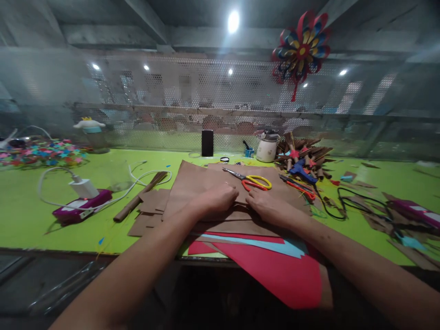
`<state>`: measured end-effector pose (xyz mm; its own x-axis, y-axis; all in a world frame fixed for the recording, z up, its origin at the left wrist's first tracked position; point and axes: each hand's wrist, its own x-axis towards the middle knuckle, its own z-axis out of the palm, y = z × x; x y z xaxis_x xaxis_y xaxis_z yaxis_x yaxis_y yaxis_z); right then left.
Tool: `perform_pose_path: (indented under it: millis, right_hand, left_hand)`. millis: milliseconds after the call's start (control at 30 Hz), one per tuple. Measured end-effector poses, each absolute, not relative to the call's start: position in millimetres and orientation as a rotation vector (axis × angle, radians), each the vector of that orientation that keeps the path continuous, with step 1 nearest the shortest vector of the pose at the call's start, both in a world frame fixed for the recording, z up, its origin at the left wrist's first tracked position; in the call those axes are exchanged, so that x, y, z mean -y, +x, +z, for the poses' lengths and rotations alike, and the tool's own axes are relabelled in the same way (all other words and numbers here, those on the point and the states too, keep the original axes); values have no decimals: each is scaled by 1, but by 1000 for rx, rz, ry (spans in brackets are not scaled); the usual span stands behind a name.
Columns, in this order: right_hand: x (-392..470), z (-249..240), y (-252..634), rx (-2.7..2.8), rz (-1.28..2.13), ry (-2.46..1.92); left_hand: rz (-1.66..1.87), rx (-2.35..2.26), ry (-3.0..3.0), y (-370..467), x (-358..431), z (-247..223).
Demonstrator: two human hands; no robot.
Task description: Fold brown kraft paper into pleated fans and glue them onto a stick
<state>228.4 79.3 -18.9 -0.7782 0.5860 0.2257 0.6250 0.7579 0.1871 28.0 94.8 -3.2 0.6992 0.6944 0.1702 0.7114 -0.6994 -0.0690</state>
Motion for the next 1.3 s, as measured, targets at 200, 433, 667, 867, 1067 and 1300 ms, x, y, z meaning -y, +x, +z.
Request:
perform_pose_path:
  millis: [200,433,667,867,1067,1300]
  right_hand:
    - [-75,-13,228,2776,-279,-927]
    - [-81,-14,230,2761,-274,-1017]
    - [-76,-3,228,2659,-380,-1014]
    - [-74,4,226,2554,-331,-964]
    - [-81,4,231,2403,273,-1007]
    - [-84,0,230,2263,756,-1082]
  left_hand:
    - [-251,1104,-2857,24,-79,12]
    - [-349,1319,-2998,22,-94,6]
    - [-598,1731,-3275,24,-100,9]
    - [-618,1732,-3435,22,-98,11]
    - [-698,1713,-3401,20,-103,5]
    - [-797,1649,-3437,25,-96,7]
